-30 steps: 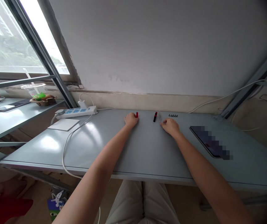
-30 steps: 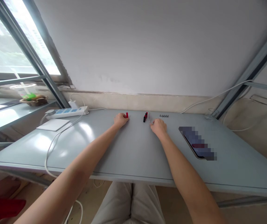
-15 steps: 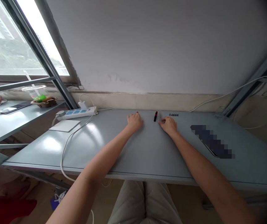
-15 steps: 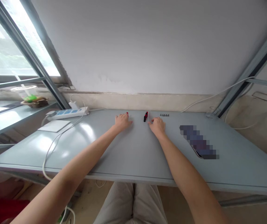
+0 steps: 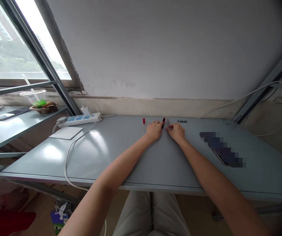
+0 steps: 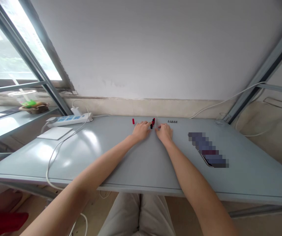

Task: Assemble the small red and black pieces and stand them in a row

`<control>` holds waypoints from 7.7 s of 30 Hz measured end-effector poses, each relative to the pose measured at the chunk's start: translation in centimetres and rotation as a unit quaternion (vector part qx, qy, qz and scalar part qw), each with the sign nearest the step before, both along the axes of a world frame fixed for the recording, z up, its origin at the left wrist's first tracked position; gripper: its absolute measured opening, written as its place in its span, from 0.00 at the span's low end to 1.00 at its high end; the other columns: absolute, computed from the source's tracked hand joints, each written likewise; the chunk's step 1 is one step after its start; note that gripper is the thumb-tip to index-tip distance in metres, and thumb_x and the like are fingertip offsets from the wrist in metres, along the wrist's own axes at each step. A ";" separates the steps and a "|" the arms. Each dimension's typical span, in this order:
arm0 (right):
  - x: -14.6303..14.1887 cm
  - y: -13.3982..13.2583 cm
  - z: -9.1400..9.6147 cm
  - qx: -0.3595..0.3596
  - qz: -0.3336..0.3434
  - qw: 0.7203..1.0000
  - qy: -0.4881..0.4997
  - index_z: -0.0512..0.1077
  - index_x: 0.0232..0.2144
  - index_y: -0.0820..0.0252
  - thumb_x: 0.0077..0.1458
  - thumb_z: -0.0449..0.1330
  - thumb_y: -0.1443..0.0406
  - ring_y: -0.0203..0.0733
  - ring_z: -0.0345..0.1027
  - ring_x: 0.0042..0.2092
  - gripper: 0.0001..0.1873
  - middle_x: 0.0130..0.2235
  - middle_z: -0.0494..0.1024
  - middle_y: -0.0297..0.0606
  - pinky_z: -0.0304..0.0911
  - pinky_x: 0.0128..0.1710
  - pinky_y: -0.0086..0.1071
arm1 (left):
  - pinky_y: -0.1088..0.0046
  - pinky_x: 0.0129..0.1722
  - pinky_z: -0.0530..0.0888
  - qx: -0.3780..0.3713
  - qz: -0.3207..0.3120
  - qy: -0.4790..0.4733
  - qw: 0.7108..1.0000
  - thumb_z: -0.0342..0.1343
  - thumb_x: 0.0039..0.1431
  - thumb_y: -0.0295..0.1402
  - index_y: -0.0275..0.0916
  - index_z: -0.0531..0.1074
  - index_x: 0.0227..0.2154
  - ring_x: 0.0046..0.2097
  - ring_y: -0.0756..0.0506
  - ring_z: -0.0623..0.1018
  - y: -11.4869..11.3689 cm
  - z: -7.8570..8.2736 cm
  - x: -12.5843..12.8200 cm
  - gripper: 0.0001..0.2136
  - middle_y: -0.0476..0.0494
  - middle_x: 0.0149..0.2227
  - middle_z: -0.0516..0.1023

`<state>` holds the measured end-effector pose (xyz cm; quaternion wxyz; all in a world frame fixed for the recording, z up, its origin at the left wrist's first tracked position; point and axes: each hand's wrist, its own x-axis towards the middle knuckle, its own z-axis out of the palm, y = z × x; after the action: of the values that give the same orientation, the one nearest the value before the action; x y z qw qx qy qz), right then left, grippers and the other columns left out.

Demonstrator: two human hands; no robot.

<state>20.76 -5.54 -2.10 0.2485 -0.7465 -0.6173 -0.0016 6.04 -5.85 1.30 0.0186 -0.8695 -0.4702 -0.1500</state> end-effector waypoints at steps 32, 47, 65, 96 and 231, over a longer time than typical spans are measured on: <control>-1.5 -2.5 2.5 -0.049 0.034 0.996 -0.066 0.70 0.35 0.58 0.51 0.53 0.66 0.43 0.67 0.38 0.08 0.34 0.75 0.39 0.54 0.39 0.35 | 0.73 0.33 0.67 -0.223 0.108 -0.489 0.837 0.61 0.42 0.33 0.35 0.73 0.25 0.28 0.52 0.68 -1.5 0.7 -3.7 0.07 0.47 0.24 0.70; -2.1 -3.4 3.4 -0.012 0.052 0.986 -0.157 0.69 0.37 0.62 0.53 0.51 0.69 0.47 0.66 0.41 0.09 0.36 0.75 0.45 0.52 0.40 0.37 | 0.73 0.32 0.67 -0.212 0.091 -0.463 0.856 0.61 0.42 0.34 0.35 0.72 0.25 0.27 0.53 0.68 -1.3 0.5 -3.6 0.08 0.48 0.24 0.70; -3.6 -4.1 3.5 0.030 0.103 0.988 -0.113 0.67 0.40 0.61 0.52 0.53 0.69 0.46 0.65 0.42 0.12 0.38 0.74 0.43 0.52 0.40 0.36 | 0.74 0.30 0.67 -0.236 0.057 -0.467 0.850 0.61 0.41 0.33 0.35 0.70 0.24 0.26 0.53 0.67 -1.3 -0.2 -3.2 0.08 0.50 0.21 0.68; -10.2 3.5 2.5 -0.099 0.073 0.990 0.066 0.73 0.34 0.58 0.47 0.57 0.63 0.43 0.68 0.42 0.10 0.40 0.76 0.43 0.61 0.37 0.32 | 0.71 0.36 0.67 -0.094 0.252 -0.431 0.862 0.48 0.48 0.29 0.37 0.68 0.27 0.35 0.47 0.72 2.1 -0.7 -7.3 0.05 0.41 0.32 0.74; -0.5 -3.2 2.0 0.086 0.227 0.964 -0.110 0.69 0.39 0.60 0.55 0.50 0.67 0.45 0.64 0.43 0.11 0.41 0.72 0.43 0.56 0.40 0.37 | 0.74 0.33 0.66 -0.252 0.036 -0.538 0.804 0.58 0.45 0.29 0.35 0.72 0.26 0.27 0.53 0.68 -1.2 -1.1 -2.4 0.04 0.47 0.25 0.71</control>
<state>20.27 -8.76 -0.13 0.2363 -0.5576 -0.7918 -0.0798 3.64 -7.05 0.22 -0.4515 -0.6061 -0.4568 -0.4692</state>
